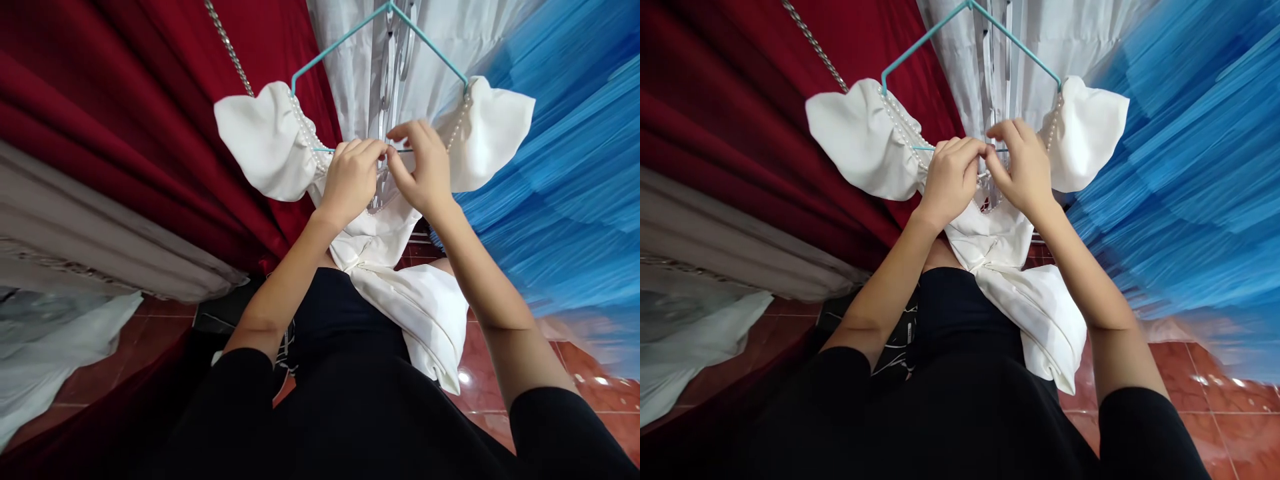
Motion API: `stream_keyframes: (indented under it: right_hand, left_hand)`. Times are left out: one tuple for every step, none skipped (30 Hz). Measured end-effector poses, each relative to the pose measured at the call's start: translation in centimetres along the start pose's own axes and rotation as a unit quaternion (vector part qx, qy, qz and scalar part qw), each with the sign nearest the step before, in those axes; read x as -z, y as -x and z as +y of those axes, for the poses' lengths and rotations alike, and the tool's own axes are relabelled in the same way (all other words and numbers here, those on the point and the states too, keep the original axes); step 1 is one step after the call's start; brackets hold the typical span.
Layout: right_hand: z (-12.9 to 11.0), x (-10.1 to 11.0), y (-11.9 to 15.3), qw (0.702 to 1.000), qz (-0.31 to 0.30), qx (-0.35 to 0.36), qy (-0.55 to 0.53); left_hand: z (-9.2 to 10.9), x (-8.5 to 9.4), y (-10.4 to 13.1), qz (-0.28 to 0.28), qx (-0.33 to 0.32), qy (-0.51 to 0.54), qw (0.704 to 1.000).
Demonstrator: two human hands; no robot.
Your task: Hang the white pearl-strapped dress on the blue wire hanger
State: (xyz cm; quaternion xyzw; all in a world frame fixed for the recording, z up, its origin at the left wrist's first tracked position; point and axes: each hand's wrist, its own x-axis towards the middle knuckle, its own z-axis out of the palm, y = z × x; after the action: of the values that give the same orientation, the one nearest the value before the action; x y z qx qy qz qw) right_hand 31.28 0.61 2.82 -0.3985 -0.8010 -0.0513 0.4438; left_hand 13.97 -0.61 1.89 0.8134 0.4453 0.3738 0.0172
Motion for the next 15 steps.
stream_keyframes:
  right_hand:
    - [0.7,-0.8,0.6,1.000,-0.015,-0.017,0.002]
    - [1.4,-1.3,1.1,0.999,-0.022,-0.027,0.002]
    - [2.0,-1.8,1.4,0.999,-0.021,-0.031,-0.001]
    - [2.4,-2.0,1.7,0.999,-0.010,-0.033,-0.006]
    - [2.6,-2.1,1.9,0.999,0.006,-0.034,-0.013]
    - [2.5,-2.1,2.0,0.999,0.022,-0.034,-0.020]
    - [2.3,-2.1,2.1,0.999,0.033,-0.033,-0.024]
    - [2.0,-2.0,2.1,0.999,0.037,-0.031,-0.026]
    - [1.7,-2.0,2.2,0.999,0.035,-0.027,-0.025]
    - [1.4,-1.9,2.2,0.999,0.030,-0.023,-0.023]
    - [1.2,-1.9,2.2,0.999,0.025,-0.021,-0.021]
    - [1.2,-1.9,2.1,0.999,0.022,-0.021,-0.018]
    - [1.3,-2.0,2.1,0.999,0.021,-0.023,-0.014]
    - [1.6,-1.9,2.0,0.999,0.022,-0.028,-0.011]
    - [1.9,-1.9,1.9,0.999,0.025,-0.034,-0.007]
  left_hand:
    - [0.0,0.0,0.1,-0.003,-0.011,0.003,1.000]
    - [0.0,0.0,0.2,-0.009,-0.023,0.007,1.000]
    - [0.1,0.1,0.3,-0.014,-0.033,0.013,0.999]
    - [0.2,0.3,0.5,-0.013,-0.037,0.018,0.999]
    - [0.2,0.6,0.6,-0.004,-0.033,0.022,0.999]
    - [0.2,1.0,0.8,0.016,-0.022,0.021,0.999]
    - [0.0,1.5,0.9,0.048,-0.005,0.014,0.999]
    - [-0.5,2.0,1.0,0.089,0.013,-0.002,0.996]
    - [-1.2,2.5,1.0,0.141,0.030,-0.029,0.989]
    - [-2.1,3.0,0.9,0.193,0.046,-0.062,0.978]
    - [-3.4,3.4,0.7,0.231,0.060,-0.093,0.967]
    - [-4.7,3.8,0.5,0.256,0.071,-0.116,0.957]
    - [-6.2,4.2,0.3,0.260,0.080,-0.128,0.954]
    - [-7.7,4.5,0.0,0.246,0.081,-0.123,0.958]
    - [-9.1,4.9,-0.3,0.231,0.078,-0.113,0.963]
